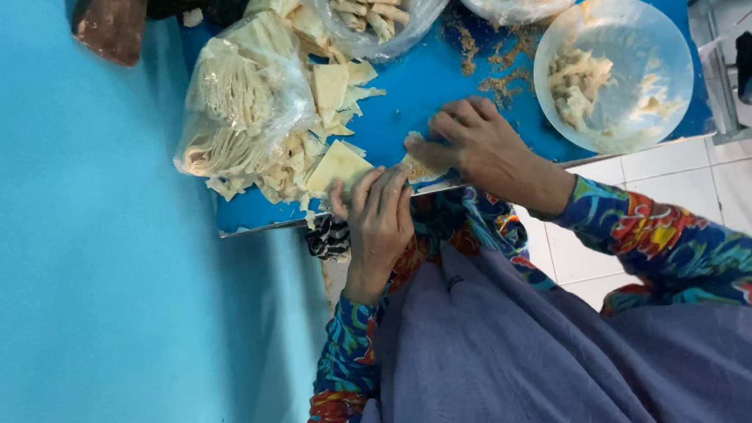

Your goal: The person sits at a small blue table and rolls thin pale pastry sheets by hand into tight cylinders, one at a time. Each finished roll is placed into a plastic bag holding a growing pile of similar rolls, with a bowl of brown powder and a plate of broken pieces nearby.

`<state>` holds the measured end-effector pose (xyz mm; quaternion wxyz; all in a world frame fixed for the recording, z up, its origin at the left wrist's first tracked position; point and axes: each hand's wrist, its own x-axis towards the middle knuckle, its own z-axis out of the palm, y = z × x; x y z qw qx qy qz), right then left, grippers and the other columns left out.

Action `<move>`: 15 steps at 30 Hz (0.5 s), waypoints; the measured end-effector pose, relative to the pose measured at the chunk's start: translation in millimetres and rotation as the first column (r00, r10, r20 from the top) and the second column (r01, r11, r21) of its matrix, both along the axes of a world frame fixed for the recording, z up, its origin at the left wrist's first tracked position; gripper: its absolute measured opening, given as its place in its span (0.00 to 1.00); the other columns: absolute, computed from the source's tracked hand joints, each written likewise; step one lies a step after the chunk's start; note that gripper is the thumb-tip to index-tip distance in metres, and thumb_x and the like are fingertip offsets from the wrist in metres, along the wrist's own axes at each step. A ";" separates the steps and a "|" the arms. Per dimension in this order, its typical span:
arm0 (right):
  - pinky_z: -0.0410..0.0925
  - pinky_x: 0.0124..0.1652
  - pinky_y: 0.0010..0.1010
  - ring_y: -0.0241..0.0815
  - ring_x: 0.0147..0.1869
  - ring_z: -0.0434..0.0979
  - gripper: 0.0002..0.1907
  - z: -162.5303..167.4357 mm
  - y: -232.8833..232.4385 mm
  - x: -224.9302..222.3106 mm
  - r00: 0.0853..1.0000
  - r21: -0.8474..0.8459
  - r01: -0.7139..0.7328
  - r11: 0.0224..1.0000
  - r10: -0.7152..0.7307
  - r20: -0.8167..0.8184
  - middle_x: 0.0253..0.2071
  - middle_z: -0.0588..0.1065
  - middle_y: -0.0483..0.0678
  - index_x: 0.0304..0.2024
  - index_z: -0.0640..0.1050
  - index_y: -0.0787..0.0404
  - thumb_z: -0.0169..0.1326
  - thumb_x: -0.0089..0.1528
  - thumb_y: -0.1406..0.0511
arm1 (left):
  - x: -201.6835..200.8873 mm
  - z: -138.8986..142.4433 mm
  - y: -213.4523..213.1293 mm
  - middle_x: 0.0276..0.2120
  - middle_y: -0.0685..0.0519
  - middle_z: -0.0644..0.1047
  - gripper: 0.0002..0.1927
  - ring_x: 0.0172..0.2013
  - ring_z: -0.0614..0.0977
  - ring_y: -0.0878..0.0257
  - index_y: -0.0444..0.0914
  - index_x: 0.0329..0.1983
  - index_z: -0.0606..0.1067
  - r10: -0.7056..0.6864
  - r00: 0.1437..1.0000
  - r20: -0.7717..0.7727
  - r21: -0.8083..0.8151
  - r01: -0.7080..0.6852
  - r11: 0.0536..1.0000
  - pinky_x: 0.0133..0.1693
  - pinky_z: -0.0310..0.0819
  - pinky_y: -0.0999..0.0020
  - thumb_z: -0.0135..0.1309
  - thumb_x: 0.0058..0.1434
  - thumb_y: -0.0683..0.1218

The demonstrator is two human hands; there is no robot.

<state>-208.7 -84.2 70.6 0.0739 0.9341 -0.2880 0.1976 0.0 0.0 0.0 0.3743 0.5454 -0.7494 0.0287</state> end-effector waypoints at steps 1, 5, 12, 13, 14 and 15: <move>0.62 0.57 0.40 0.46 0.58 0.67 0.25 -0.4 1.4 -0.3 0.998 -0.071 0.011 0.997 -0.015 -0.059 0.47 0.69 0.46 0.60 0.83 0.52 0.60 0.59 0.61 | 0.5 -0.3 1.1 0.52 0.58 0.81 0.10 0.58 0.76 0.61 0.43 0.57 0.76 -0.004 1.000 0.000 -0.001 0.004 1.000 0.69 0.43 0.46 0.54 0.74 0.47; 0.61 0.61 0.37 0.43 0.61 0.67 0.18 2.3 4.8 -1.2 0.948 -0.186 0.034 0.982 -0.090 -0.306 0.58 0.72 0.42 0.50 0.82 0.54 0.59 0.57 0.61 | -0.2 -2.8 -0.4 0.52 0.58 0.81 0.11 0.58 0.76 0.60 0.43 0.58 0.77 -0.007 1.000 0.008 -0.029 0.007 1.000 0.70 0.43 0.46 0.54 0.74 0.47; 0.61 0.59 0.41 0.45 0.59 0.68 0.29 10.6 5.2 -8.9 0.981 -0.084 0.064 0.994 -0.078 -0.176 0.53 0.70 0.46 0.62 0.77 0.49 0.58 0.57 0.61 | -3.5 -8.0 -1.2 0.50 0.57 0.82 0.10 0.58 0.77 0.59 0.42 0.55 0.77 -0.004 1.000 -0.008 -0.018 0.004 1.000 0.69 0.43 0.46 0.55 0.74 0.46; 0.61 0.59 0.40 0.44 0.59 0.68 0.31 8.9 8.1 -7.7 0.978 -0.123 0.054 0.991 -0.077 -0.194 0.54 0.71 0.44 0.65 0.76 0.46 0.57 0.57 0.64 | -3.7 -7.7 -1.1 0.49 0.57 0.82 0.09 0.58 0.77 0.59 0.42 0.55 0.77 -0.005 1.000 -0.007 -0.015 0.004 1.000 0.69 0.43 0.46 0.55 0.74 0.46; 0.61 0.59 0.40 0.44 0.59 0.68 0.30 7.5 7.0 -7.8 0.977 -0.121 0.055 0.991 -0.078 -0.197 0.53 0.70 0.45 0.66 0.75 0.46 0.57 0.59 0.64 | -4.4 -7.4 -3.3 0.49 0.57 0.82 0.09 0.58 0.77 0.59 0.42 0.55 0.77 -0.004 1.000 -0.007 -0.016 0.004 1.000 0.69 0.43 0.46 0.55 0.73 0.46; 0.61 0.60 0.40 0.45 0.59 0.68 0.29 5.1 5.8 -6.1 0.977 -0.118 0.052 0.992 -0.075 -0.200 0.53 0.70 0.45 0.67 0.74 0.46 0.57 0.61 0.64 | -4.6 -6.9 -4.3 0.50 0.57 0.82 0.09 0.58 0.77 0.59 0.42 0.55 0.77 -0.006 1.000 -0.002 -0.016 0.006 1.000 0.69 0.43 0.46 0.55 0.73 0.46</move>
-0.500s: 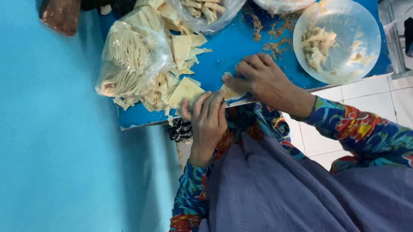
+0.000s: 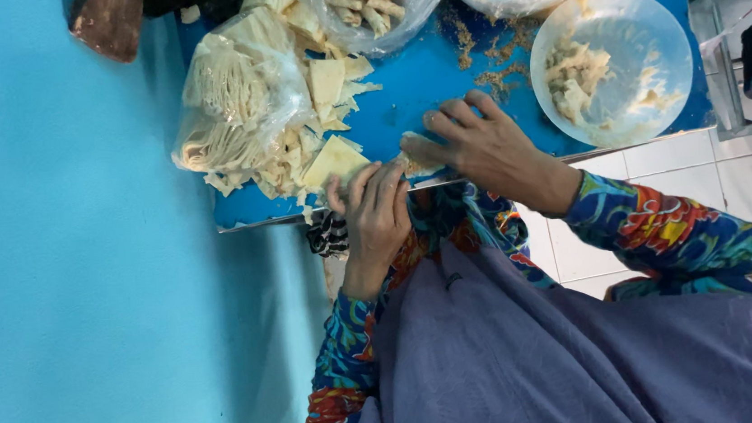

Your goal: The person sits at a small blue table and rolls thin pale pastry sheets by hand into tight cylinders, one at a time. Each finished roll is placed into a plastic bag holding a growing pile of similar rolls, with a bowl of brown powder and a plate of broken pieces nearby.

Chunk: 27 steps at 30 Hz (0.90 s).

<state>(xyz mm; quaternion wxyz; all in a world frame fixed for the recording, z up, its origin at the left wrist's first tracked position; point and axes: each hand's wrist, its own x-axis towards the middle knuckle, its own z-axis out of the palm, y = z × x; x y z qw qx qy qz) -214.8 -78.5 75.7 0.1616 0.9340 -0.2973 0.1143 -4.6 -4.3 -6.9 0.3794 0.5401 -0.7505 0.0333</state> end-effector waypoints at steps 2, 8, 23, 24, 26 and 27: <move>0.61 0.60 0.39 0.45 0.60 0.68 0.28 -5.1 -2.1 0.6 0.999 -0.006 -0.002 1.000 0.002 -0.039 0.52 0.70 0.46 0.67 0.73 0.49 0.56 0.63 0.64 | 0.5 0.0 2.5 0.50 0.56 0.81 0.10 0.58 0.77 0.59 0.42 0.56 0.77 0.006 1.000 0.010 0.007 -0.006 1.000 0.69 0.43 0.45 0.55 0.73 0.46; 0.64 0.59 0.44 0.50 0.58 0.70 0.25 -2.0 -6.3 -5.7 0.993 0.138 0.063 0.988 -0.075 0.086 0.51 0.73 0.49 0.57 0.76 0.57 0.59 0.56 0.66 | -2.4 3.9 0.2 0.52 0.58 0.81 0.11 0.58 0.76 0.59 0.43 0.57 0.77 0.001 1.000 -0.011 -0.019 -0.002 1.000 0.69 0.42 0.44 0.56 0.73 0.46; 0.69 0.44 0.43 0.55 0.44 0.74 0.34 -6.9 12.8 -11.9 0.862 0.579 -0.034 0.814 -0.269 0.429 0.41 0.75 0.56 0.65 0.68 0.68 0.56 0.55 0.78 | -11.4 -0.2 -2.2 0.54 0.61 0.79 0.13 0.58 0.75 0.61 0.45 0.58 0.79 -0.021 0.995 0.094 -0.058 0.027 0.998 0.68 0.40 0.41 0.58 0.72 0.44; 0.69 0.44 0.43 0.54 0.44 0.75 0.32 -6.5 12.8 -11.0 0.867 0.587 -0.017 0.809 -0.281 0.413 0.41 0.75 0.55 0.65 0.68 0.68 0.56 0.57 0.78 | -10.9 -0.5 -2.2 0.54 0.60 0.79 0.13 0.58 0.75 0.61 0.44 0.58 0.79 -0.025 0.995 0.102 -0.043 0.030 0.999 0.69 0.40 0.41 0.58 0.72 0.44; 0.70 0.45 0.43 0.55 0.46 0.76 0.29 -5.8 12.9 -8.6 0.859 0.596 -0.023 0.803 -0.289 0.422 0.42 0.75 0.56 0.65 0.68 0.66 0.55 0.61 0.78 | -9.9 0.2 -2.2 0.53 0.60 0.79 0.12 0.58 0.75 0.60 0.44 0.58 0.79 -0.034 0.993 0.115 -0.014 0.035 0.999 0.69 0.41 0.40 0.59 0.72 0.44; 0.70 0.45 0.43 0.56 0.48 0.76 0.28 -5.6 12.8 -7.2 0.847 0.598 -0.045 0.800 -0.287 0.447 0.44 0.76 0.57 0.65 0.68 0.66 0.55 0.62 0.77 | -9.5 1.3 -1.8 0.53 0.60 0.79 0.12 0.58 0.75 0.60 0.44 0.57 0.79 -0.041 0.993 0.115 0.001 0.041 0.999 0.69 0.41 0.40 0.59 0.72 0.45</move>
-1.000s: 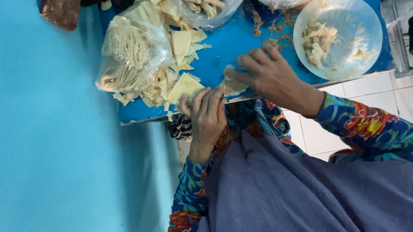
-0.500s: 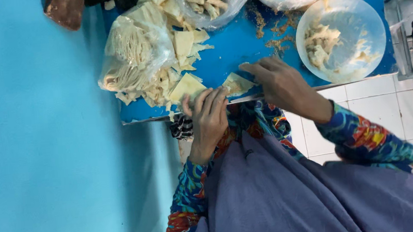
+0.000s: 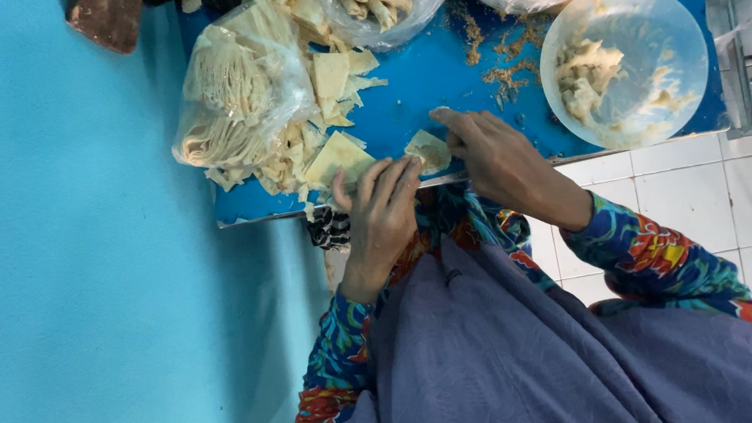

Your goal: The person sits at a small blue table and rolls thin pale pastry sheets by hand into tight cylinders, one at a time. Each finished roll is placed into a plastic bag holding a growing pile of similar rolls, with a bowl of brown powder and a plate of broken pieces nearby.

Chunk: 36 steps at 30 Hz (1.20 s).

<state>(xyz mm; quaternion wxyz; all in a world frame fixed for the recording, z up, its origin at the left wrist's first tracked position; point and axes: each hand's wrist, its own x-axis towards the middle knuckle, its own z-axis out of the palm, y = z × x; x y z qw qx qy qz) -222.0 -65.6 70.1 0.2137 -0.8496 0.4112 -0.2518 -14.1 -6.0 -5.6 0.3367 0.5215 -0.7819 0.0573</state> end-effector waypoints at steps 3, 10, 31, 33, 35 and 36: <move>0.72 0.46 0.42 0.58 0.53 0.77 0.27 -0.9 -2.2 5.1 0.997 0.016 -0.035 0.999 0.034 0.066 0.50 0.76 0.60 0.66 0.67 0.65 0.55 0.64 0.74 | 1.2 5.3 -1.0 0.53 0.60 0.78 0.12 0.58 0.75 0.61 0.44 0.57 0.79 -0.021 1.000 -0.002 0.032 0.021 0.999 0.69 0.42 0.38 0.60 0.71 0.46; 0.74 0.42 0.44 0.61 0.49 0.80 0.28 -1.8 -3.2 13.6 0.998 0.024 -0.040 0.999 0.041 -0.039 0.47 0.78 0.62 0.67 0.64 0.64 0.57 0.66 0.72 | 10.6 16.4 -11.7 0.52 0.60 0.78 0.13 0.57 0.75 0.61 0.43 0.54 0.79 -0.116 0.993 0.031 0.086 0.113 0.990 0.69 0.44 0.36 0.60 0.69 0.48; 0.74 0.37 0.42 0.53 0.41 0.80 0.31 2.2 -37.0 14.0 0.975 0.247 -0.220 0.944 0.208 0.075 0.37 0.77 0.54 0.67 0.64 0.60 0.58 0.63 0.71 | 4.6 30.2 -50.4 0.35 0.54 0.76 0.04 0.47 0.76 0.58 0.40 0.41 0.78 -0.142 0.989 0.032 0.158 0.135 0.978 0.66 0.47 0.36 0.56 0.66 0.38; 0.73 0.36 0.43 0.52 0.40 0.81 0.31 0.4 -35.2 13.0 0.984 0.247 -0.178 0.953 0.168 0.060 0.37 0.77 0.53 0.67 0.64 0.58 0.58 0.64 0.71 | 1.3 27.6 -47.1 0.36 0.55 0.76 0.04 0.48 0.76 0.60 0.39 0.46 0.78 -0.135 0.983 0.125 0.121 0.120 0.985 0.69 0.48 0.39 0.56 0.70 0.39; 0.73 0.37 0.43 0.53 0.41 0.81 0.31 -2.4 -26.8 11.1 0.991 0.166 -0.137 0.977 0.133 0.034 0.38 0.77 0.53 0.68 0.64 0.58 0.57 0.63 0.73 | -2.2 23.8 -40.5 0.38 0.55 0.76 0.04 0.50 0.76 0.61 0.39 0.49 0.77 -0.121 0.957 0.265 0.057 0.110 0.992 0.73 0.46 0.41 0.57 0.73 0.40; 0.73 0.38 0.42 0.54 0.43 0.81 0.33 -4.1 -20.4 10.0 0.993 0.084 -0.118 0.989 0.117 0.016 0.39 0.77 0.54 0.68 0.64 0.59 0.57 0.62 0.74 | -3.3 22.0 -36.4 0.39 0.55 0.77 0.05 0.51 0.76 0.62 0.40 0.50 0.77 -0.094 0.944 0.317 0.018 0.093 0.995 0.73 0.45 0.41 0.57 0.72 0.41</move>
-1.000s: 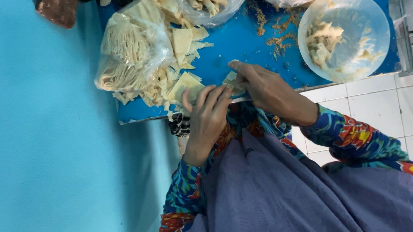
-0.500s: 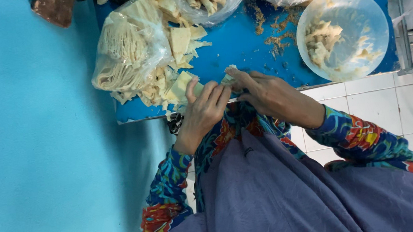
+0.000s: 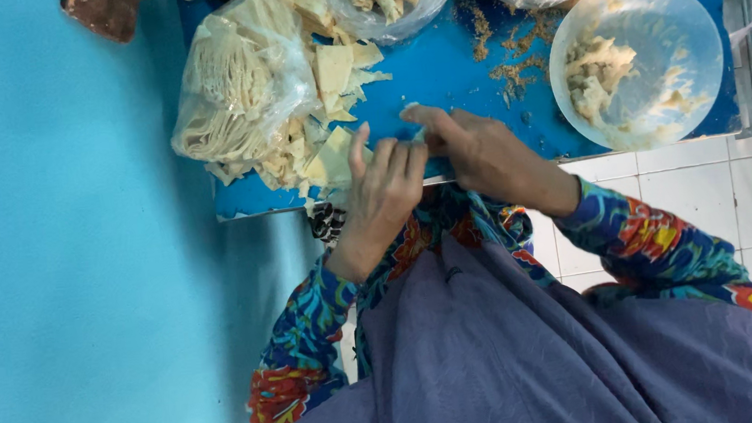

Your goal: The person sits at a small blue table and rolls thin pale pastry sheets by hand into tight cylinders, one at a time. Each finished roll is placed into a plastic bag holding a growing pile of similar rolls, with a bowl of brown powder and a plate of broken pieces nearby.

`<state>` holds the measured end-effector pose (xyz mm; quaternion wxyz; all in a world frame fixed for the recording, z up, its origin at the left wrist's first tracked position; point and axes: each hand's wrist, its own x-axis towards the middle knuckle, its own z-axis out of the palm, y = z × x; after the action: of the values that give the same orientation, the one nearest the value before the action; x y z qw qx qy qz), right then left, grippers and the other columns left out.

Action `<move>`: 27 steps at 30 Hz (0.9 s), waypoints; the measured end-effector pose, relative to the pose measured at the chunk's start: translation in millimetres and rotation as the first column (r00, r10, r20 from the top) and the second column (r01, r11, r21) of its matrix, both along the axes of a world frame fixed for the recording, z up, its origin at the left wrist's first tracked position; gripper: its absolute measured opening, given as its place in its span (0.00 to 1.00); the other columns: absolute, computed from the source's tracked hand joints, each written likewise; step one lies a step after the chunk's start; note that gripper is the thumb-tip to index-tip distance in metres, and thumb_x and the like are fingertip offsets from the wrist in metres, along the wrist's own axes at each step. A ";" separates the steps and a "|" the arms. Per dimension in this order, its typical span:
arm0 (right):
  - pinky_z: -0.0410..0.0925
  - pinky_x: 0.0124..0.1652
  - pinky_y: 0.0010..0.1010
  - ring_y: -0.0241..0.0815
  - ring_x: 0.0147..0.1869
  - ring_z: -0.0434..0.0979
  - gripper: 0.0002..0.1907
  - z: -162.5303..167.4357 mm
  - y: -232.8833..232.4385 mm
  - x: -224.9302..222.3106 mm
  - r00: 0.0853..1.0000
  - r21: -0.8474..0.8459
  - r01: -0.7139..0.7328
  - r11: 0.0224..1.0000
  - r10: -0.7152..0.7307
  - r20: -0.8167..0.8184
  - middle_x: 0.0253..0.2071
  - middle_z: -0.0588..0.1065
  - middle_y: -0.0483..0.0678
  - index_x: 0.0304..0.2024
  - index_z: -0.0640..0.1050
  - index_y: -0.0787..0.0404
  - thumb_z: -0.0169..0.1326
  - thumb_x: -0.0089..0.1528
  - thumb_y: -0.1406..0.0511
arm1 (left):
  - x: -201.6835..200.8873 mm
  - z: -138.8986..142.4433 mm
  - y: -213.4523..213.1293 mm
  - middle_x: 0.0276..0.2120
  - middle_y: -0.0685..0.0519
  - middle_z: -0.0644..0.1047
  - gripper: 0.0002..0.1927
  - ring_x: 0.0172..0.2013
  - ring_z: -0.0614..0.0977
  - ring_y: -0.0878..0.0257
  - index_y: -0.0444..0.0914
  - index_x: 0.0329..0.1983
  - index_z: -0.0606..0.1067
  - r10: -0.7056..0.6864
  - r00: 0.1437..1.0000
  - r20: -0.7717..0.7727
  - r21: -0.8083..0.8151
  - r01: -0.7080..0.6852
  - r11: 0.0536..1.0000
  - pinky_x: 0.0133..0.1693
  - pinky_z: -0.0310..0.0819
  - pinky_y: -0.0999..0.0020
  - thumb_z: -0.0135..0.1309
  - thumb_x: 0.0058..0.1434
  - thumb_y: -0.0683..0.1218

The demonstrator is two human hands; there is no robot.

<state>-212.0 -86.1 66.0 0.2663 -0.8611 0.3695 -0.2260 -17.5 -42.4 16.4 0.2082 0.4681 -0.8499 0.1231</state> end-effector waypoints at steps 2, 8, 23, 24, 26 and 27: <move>0.74 0.40 0.42 0.55 0.44 0.80 0.34 -3.9 9.3 -2.8 0.999 -0.124 0.036 0.992 -0.036 0.002 0.41 0.77 0.55 0.68 0.63 0.62 0.57 0.61 0.75 | -2.0 -3.2 7.0 0.42 0.56 0.78 0.07 0.53 0.77 0.63 0.41 0.50 0.77 0.028 0.995 0.095 -0.088 -0.019 0.996 0.74 0.43 0.42 0.56 0.71 0.42; 0.73 0.38 0.38 0.55 0.45 0.80 0.35 -14.3 17.2 -6.2 0.999 -0.242 0.043 0.969 -0.048 -0.018 0.45 0.78 0.58 0.69 0.63 0.67 0.59 0.60 0.75 | 2.8 -4.6 4.0 0.45 0.57 0.75 0.06 0.54 0.75 0.64 0.42 0.50 0.76 0.013 0.998 0.061 -0.122 -0.006 0.992 0.72 0.39 0.39 0.57 0.72 0.44; 0.74 0.36 0.41 0.54 0.39 0.82 0.41 2.1 -30.4 -8.7 0.991 0.220 -0.107 0.970 0.086 0.103 0.37 0.76 0.55 0.69 0.56 0.60 0.60 0.57 0.75 | 6.2 27.0 -47.8 0.28 0.54 0.80 0.06 0.35 0.79 0.55 0.43 0.30 0.80 -0.007 0.952 -0.305 0.449 0.150 0.881 0.46 0.59 0.52 0.58 0.63 0.43; 0.74 0.35 0.42 0.54 0.38 0.81 0.43 1.2 -28.1 -7.9 0.993 0.199 -0.094 0.976 0.077 0.089 0.35 0.76 0.54 0.69 0.56 0.60 0.63 0.56 0.72 | 6.8 27.2 -48.6 0.28 0.54 0.80 0.05 0.34 0.78 0.55 0.42 0.30 0.80 -0.014 0.948 -0.319 0.425 0.157 0.892 0.46 0.60 0.53 0.58 0.63 0.44; 0.73 0.34 0.43 0.54 0.39 0.81 0.42 -2.0 -22.2 -6.0 0.998 0.102 -0.054 0.993 0.051 0.033 0.35 0.77 0.54 0.68 0.57 0.61 0.65 0.57 0.70 | 7.7 25.6 -46.3 0.27 0.54 0.79 0.07 0.31 0.78 0.55 0.41 0.31 0.78 -0.029 0.937 -0.348 0.381 0.170 0.909 0.46 0.61 0.54 0.60 0.64 0.46; 0.72 0.34 0.43 0.55 0.40 0.80 0.40 -4.2 -19.6 -4.8 1.000 0.020 -0.029 0.999 0.029 -0.011 0.36 0.77 0.53 0.68 0.58 0.62 0.64 0.58 0.70 | 6.4 23.9 -45.0 0.27 0.54 0.79 0.06 0.32 0.78 0.55 0.40 0.32 0.77 -0.016 0.946 -0.324 0.374 0.144 0.916 0.46 0.61 0.54 0.60 0.64 0.46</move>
<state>-216.8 -105.7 61.8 0.2761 -0.8648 0.3607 -0.2137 -11.1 -87.5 40.3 0.2476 0.4783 -0.8318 -0.1344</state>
